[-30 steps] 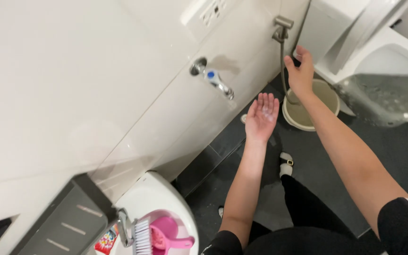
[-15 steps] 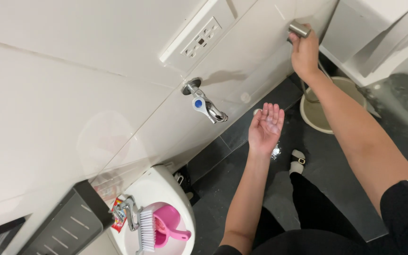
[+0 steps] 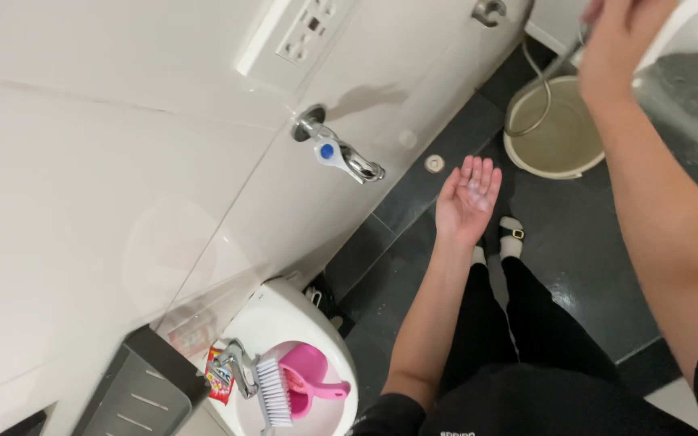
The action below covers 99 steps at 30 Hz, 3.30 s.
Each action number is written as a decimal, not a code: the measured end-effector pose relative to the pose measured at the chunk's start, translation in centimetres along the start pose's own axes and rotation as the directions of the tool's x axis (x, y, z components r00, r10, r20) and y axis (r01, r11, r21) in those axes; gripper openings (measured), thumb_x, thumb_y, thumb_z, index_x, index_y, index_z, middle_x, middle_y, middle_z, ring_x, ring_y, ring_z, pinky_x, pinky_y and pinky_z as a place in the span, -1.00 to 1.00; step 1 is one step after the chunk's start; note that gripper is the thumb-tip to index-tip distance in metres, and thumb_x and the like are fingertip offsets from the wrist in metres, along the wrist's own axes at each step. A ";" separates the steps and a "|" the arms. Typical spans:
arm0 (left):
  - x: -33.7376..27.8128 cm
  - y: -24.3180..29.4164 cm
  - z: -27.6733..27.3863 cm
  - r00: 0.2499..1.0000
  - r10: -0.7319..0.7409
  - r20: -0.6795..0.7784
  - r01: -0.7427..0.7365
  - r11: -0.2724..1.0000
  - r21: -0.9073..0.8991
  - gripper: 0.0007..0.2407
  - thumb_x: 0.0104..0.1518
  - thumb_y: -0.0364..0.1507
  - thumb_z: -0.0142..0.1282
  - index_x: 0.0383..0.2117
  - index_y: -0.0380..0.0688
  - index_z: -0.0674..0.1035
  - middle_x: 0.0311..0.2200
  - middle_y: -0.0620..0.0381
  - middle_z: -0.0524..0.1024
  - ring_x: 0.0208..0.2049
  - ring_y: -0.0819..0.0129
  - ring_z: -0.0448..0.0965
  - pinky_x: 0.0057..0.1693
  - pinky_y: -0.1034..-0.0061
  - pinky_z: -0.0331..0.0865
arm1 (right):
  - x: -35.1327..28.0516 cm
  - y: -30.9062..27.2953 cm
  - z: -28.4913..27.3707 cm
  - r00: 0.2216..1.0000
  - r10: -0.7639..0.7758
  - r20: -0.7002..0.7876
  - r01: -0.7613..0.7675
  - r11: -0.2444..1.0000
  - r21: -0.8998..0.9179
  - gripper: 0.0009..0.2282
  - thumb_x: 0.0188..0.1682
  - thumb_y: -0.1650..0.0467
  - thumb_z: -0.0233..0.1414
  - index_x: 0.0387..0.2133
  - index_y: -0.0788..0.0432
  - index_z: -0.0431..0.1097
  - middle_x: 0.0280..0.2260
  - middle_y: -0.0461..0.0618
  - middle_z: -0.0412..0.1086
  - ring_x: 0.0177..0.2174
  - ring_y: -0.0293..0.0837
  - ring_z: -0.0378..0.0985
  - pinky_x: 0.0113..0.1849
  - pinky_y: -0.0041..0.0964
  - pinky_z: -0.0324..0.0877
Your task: Scrubbing and rinsing a plastic non-slip bath mat on the bathroom floor using liquid soap, a brush, and a bidet sprayer.
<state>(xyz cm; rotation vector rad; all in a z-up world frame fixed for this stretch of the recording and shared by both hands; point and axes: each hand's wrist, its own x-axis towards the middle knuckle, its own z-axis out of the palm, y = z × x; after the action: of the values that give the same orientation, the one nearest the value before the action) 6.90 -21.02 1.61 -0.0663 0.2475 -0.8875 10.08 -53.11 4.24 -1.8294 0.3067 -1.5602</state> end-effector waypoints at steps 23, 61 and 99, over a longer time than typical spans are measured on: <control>21.0 -31.0 -21.9 0.909 -0.380 -0.171 0.413 0.875 0.252 -0.84 0.40 -0.44 0.00 -0.14 -0.25 0.62 -0.04 0.00 0.60 0.14 0.14 0.52 0.38 0.18 0.28 | -22.7 24.1 -39.4 0.327 0.921 -0.209 -0.803 0.388 0.453 -0.57 0.11 0.41 0.34 0.06 0.22 0.20 -0.22 0.01 0.42 -0.38 -0.27 0.55 -0.40 -0.33 0.55; 4.2 -25.9 -34.3 0.948 -0.235 -0.212 0.295 0.901 0.320 -0.83 0.37 -0.40 0.05 -0.13 -0.27 0.59 -0.04 0.00 0.58 0.14 0.13 0.52 0.36 0.19 0.29 | -34.4 2.4 -47.6 0.607 0.792 -0.059 -0.603 0.508 0.615 -0.91 0.22 0.47 0.17 -0.24 0.26 0.44 -0.37 -0.06 0.40 -0.43 -0.23 0.40 -0.27 -0.28 0.42; -17.6 -32.0 -21.5 0.979 -0.009 0.203 -0.108 0.824 0.556 -0.84 0.33 -0.42 0.24 -0.06 -0.16 0.58 -0.02 0.20 0.59 0.03 0.43 0.56 0.20 0.48 0.40 | -55.9 0.1 -49.1 0.151 0.988 0.016 -0.409 0.048 0.911 -0.89 0.24 0.51 0.02 -0.02 0.26 0.35 -0.15 0.02 0.42 -0.25 -0.13 0.56 -0.15 -0.18 0.57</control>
<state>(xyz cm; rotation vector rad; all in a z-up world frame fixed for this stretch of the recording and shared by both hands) -33.20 -26.66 -10.83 0.4060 -0.2101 -0.8649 -49.50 -37.47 -37.50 -0.0580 0.7184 -1.0361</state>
